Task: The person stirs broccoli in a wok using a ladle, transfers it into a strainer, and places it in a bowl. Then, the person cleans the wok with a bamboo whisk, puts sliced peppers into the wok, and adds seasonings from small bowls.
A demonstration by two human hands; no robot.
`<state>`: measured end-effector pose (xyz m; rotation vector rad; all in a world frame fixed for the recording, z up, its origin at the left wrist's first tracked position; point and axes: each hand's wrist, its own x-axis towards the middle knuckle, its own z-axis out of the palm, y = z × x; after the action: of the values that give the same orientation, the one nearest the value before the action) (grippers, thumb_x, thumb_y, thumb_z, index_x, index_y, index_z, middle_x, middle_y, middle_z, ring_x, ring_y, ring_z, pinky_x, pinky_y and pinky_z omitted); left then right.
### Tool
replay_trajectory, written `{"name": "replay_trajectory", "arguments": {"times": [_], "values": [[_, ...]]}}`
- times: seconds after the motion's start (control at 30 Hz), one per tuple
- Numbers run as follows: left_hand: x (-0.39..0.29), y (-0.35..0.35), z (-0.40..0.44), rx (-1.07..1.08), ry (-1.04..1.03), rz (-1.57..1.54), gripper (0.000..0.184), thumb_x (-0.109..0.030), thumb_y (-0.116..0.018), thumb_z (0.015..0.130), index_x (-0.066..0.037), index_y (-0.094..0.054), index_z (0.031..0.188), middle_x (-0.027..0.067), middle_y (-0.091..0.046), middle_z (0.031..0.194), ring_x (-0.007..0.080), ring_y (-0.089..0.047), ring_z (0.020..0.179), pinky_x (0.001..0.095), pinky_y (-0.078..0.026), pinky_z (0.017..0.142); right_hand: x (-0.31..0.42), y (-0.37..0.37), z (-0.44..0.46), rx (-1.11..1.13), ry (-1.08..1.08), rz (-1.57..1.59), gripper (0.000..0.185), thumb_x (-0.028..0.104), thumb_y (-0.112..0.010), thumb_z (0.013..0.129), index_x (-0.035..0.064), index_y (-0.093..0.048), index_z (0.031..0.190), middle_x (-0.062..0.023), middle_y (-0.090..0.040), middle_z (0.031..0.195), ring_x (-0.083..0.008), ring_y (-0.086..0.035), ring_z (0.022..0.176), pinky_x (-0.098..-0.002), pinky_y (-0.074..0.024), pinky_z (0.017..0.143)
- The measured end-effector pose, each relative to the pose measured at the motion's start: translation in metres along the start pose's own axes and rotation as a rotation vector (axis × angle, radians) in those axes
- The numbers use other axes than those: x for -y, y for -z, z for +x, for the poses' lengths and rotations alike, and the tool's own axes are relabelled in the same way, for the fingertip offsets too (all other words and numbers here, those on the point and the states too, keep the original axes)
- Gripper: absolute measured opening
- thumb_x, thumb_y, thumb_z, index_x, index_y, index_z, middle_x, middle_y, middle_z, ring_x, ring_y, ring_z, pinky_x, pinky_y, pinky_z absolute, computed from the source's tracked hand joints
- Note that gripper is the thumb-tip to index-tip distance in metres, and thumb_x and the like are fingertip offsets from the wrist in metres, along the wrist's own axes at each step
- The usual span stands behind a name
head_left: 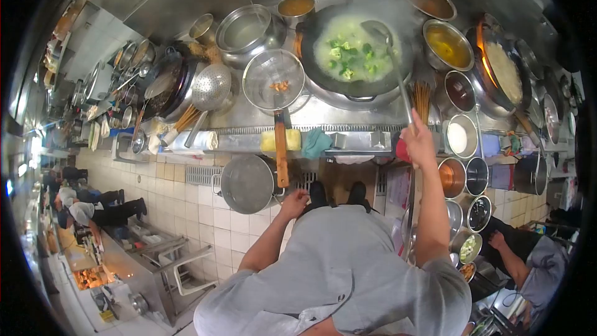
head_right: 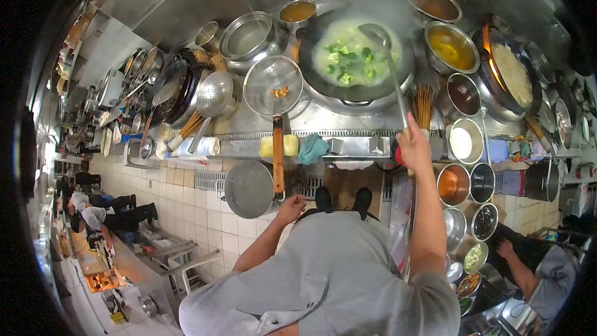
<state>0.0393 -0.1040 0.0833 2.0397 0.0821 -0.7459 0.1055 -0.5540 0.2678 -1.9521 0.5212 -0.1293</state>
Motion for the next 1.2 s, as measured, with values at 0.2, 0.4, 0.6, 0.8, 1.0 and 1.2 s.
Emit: {"name": "replay_trajectory", "arguments": {"times": [0.2, 0.4, 0.6, 0.8, 1.0, 1.2], "values": [[-0.120, 0.000, 0.012, -0.245, -0.330, 0.167, 0.051, -0.023, -0.074, 0.085, -0.002, -0.055, 0.127, 0.0169, -0.062, 0.111, 0.0310, -0.061, 0.102, 0.0422, -0.050, 0.092, -0.004, 0.000, 0.076, 0.033, -0.015, 0.035, 0.067, 0.014, -0.063, 0.092, 0.0078, -0.038, 0.154, -0.0032, -0.055, 0.073, -0.0123, -0.050, 0.058, -0.0295, -0.0460, 0.055], [-0.172, 0.010, 0.062, -0.490, -0.405, 0.517, 0.086, -0.033, -0.081, 0.077, -0.003, -0.039, 0.145, 0.0268, -0.045, 0.138, 0.0445, -0.044, 0.127, 0.0507, -0.038, 0.109, 0.009, -0.032, 0.111, 0.238, -0.030, -0.039, 0.068, 0.017, -0.063, 0.090, 0.0156, -0.039, 0.154, -0.0126, -0.059, 0.070, -0.0258, -0.063, 0.064, -0.0405, -0.0502, 0.062], [-0.180, 0.017, 0.094, -0.337, -0.197, 0.788, 0.105, -0.050, -0.081, 0.072, -0.008, -0.029, 0.153, 0.0254, -0.047, 0.137, 0.0415, -0.047, 0.125, 0.0535, -0.040, 0.105, 0.004, 0.002, 0.070, 0.175, 0.351, -0.902, 0.067, 0.013, -0.056, 0.092, 0.0317, -0.038, 0.154, -0.0192, -0.067, 0.095, -0.0404, -0.067, 0.082, -0.0485, -0.0535, 0.076], [-0.183, 0.029, 0.110, -0.217, -0.223, 0.835, 0.105, -0.051, -0.081, 0.071, -0.007, -0.032, 0.153, 0.0218, -0.056, 0.124, 0.0390, -0.052, 0.118, 0.0505, -0.043, 0.098, -0.015, 0.051, 0.012, 0.097, 0.213, -1.104, 0.067, 0.012, -0.055, 0.092, 0.0341, -0.040, 0.153, -0.0147, -0.064, 0.101, -0.0387, -0.067, 0.079, -0.0513, -0.0533, 0.072], [-0.166, 0.029, 0.129, -0.192, -0.295, 0.810, 0.094, -0.040, -0.082, 0.072, -0.001, -0.038, 0.145, 0.0203, -0.059, 0.112, 0.0369, -0.061, 0.103, 0.0480, -0.050, 0.085, 0.024, 0.059, -0.038, -0.164, 0.201, -1.026, 0.065, 0.011, -0.061, 0.090, 0.0303, -0.045, 0.150, -0.0140, -0.066, 0.092, -0.0374, -0.066, 0.074, -0.0484, -0.0531, 0.066], [-0.174, 0.048, 0.129, -0.114, -0.306, 0.642, 0.082, -0.038, -0.078, 0.074, 0.002, -0.046, 0.138, 0.0225, -0.062, 0.109, 0.0383, -0.066, 0.094, 0.0467, -0.054, 0.084, 0.036, 0.041, -0.058, -0.132, 0.144, -1.005, 0.064, 0.011, -0.063, 0.088, 0.0243, -0.048, 0.149, -0.0178, -0.070, 0.103, -0.0387, -0.068, 0.078, -0.0488, -0.0530, 0.068]]}}
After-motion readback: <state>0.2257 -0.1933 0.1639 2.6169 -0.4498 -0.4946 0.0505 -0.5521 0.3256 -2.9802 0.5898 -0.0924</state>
